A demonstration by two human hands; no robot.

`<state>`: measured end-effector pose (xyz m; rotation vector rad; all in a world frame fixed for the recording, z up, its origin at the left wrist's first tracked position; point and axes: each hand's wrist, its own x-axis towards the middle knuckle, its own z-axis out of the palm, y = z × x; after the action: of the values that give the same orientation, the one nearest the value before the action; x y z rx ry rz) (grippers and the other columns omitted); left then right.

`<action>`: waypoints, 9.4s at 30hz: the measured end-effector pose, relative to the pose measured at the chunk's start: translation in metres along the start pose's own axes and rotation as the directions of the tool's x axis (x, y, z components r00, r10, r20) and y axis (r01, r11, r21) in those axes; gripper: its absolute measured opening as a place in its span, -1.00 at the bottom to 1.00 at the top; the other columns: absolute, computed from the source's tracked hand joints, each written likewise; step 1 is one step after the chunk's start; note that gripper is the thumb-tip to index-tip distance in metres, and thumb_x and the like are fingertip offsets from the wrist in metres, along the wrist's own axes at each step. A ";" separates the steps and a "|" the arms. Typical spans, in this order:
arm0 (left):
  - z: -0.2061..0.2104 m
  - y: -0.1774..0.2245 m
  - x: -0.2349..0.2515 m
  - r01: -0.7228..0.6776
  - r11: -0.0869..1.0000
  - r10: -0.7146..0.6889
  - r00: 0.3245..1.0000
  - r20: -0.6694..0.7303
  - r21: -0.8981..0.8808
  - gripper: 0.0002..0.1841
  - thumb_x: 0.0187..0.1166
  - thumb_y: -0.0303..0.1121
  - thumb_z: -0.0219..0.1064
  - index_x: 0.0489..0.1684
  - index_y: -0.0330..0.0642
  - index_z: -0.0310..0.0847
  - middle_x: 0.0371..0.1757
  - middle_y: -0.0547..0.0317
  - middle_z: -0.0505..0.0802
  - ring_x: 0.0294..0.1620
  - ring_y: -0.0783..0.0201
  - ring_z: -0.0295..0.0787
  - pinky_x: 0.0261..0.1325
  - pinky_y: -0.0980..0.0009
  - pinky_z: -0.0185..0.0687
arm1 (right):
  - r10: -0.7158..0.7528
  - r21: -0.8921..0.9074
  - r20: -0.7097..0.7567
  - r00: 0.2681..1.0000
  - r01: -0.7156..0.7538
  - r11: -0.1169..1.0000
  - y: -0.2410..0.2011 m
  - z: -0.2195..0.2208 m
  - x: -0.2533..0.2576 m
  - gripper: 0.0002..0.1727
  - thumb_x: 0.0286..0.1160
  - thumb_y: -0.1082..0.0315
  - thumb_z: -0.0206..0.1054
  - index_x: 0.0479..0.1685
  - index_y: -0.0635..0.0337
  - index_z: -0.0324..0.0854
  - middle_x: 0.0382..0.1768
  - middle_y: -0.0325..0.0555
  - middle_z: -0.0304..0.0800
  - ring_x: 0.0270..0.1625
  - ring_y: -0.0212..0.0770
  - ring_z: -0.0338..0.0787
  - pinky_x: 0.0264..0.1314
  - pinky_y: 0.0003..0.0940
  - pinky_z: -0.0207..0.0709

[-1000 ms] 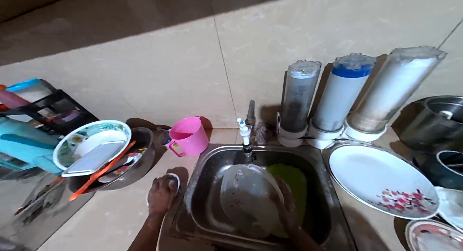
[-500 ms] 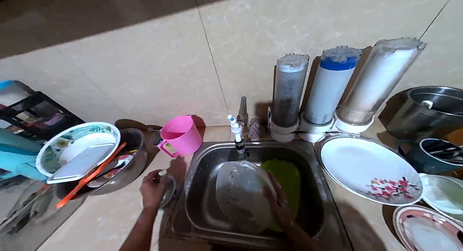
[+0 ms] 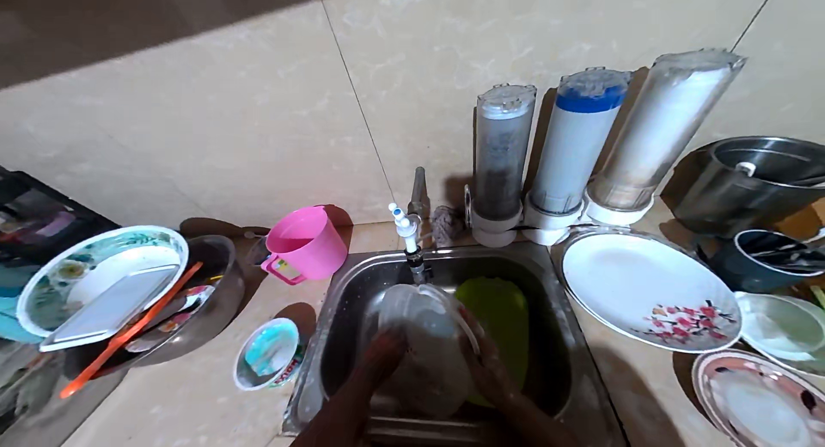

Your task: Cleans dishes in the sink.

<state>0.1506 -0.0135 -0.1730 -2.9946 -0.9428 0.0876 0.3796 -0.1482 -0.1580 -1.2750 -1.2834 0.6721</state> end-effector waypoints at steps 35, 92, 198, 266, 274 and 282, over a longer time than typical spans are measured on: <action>-0.187 -0.004 0.020 0.024 0.985 -0.039 0.996 -0.085 -0.172 -0.81 0.33 -0.53 0.35 -0.17 -0.46 0.67 -0.14 -0.34 0.82 -0.04 -0.32 0.81 0.03 -0.27 0.66 | 0.259 0.798 0.444 0.858 -0.510 0.321 -0.011 -0.023 -0.007 -0.10 -0.17 -0.54 0.55 0.12 -0.05 0.68 -0.11 -0.29 0.92 -0.05 -0.34 0.89 0.05 -0.30 0.80; 0.036 0.027 0.079 0.423 0.457 -0.751 0.654 -0.085 -0.783 -0.70 0.67 -0.49 0.26 0.18 -0.59 0.69 0.30 -0.53 0.72 0.39 -0.28 0.67 0.56 0.00 0.49 | 0.779 -0.095 0.306 0.547 -0.797 0.597 -0.016 -0.015 0.016 -0.15 0.67 0.40 0.24 0.89 0.20 -0.19 0.62 0.39 0.32 0.50 0.21 0.57 0.42 0.09 0.54; 0.007 0.080 0.058 0.095 0.932 -0.218 0.919 -0.329 -0.350 -0.47 0.70 -0.20 0.23 0.60 -0.27 0.52 0.72 -0.39 0.42 0.79 -0.42 0.17 0.73 -0.50 -0.18 | 0.680 0.572 -0.083 0.728 -0.524 0.631 -0.008 -0.004 0.010 -0.52 0.71 0.47 0.20 0.57 0.36 0.33 0.11 0.15 0.71 -0.09 -0.18 0.80 -0.08 -0.24 0.74; -0.186 0.062 -0.060 0.202 0.653 -0.483 0.853 -0.197 -0.730 -0.65 0.37 -0.43 0.59 0.07 -0.44 0.76 0.13 -0.20 0.84 0.24 0.07 0.76 0.46 0.13 0.58 | -0.117 -0.197 -0.123 0.986 0.091 0.976 -0.042 -0.012 -0.055 -0.65 0.69 0.43 0.12 -0.04 0.65 0.70 -0.28 0.42 0.81 -0.19 0.28 0.86 0.02 0.17 0.67; -0.130 0.113 -0.013 0.197 0.432 -0.769 0.590 -0.246 -0.880 -0.40 0.58 -0.45 0.42 0.61 -0.44 0.36 0.30 -0.36 0.73 0.24 -0.08 0.77 0.38 0.06 0.65 | 0.257 -0.050 -0.022 0.966 -0.258 0.965 -0.044 -0.045 -0.037 -0.59 0.77 0.24 0.20 -0.05 0.55 0.71 -0.36 0.24 0.73 -0.27 0.00 0.71 -0.02 -0.01 0.60; -0.116 0.207 0.030 -0.068 0.771 -0.516 0.515 -0.684 -0.633 -0.73 0.48 -0.40 0.33 -0.04 -0.41 0.83 0.00 -0.19 0.86 0.07 0.08 0.81 0.22 0.19 0.72 | 0.386 0.019 -0.042 0.922 -0.385 0.923 -0.080 -0.079 -0.025 -0.53 0.83 0.18 0.09 0.18 0.50 0.67 0.03 0.36 0.77 0.14 0.16 0.73 0.32 0.08 0.52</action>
<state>0.3002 -0.1641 -0.0627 -2.6006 -1.3356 -1.8113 0.4257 -0.2149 -0.0765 -1.5446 -0.9956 0.9193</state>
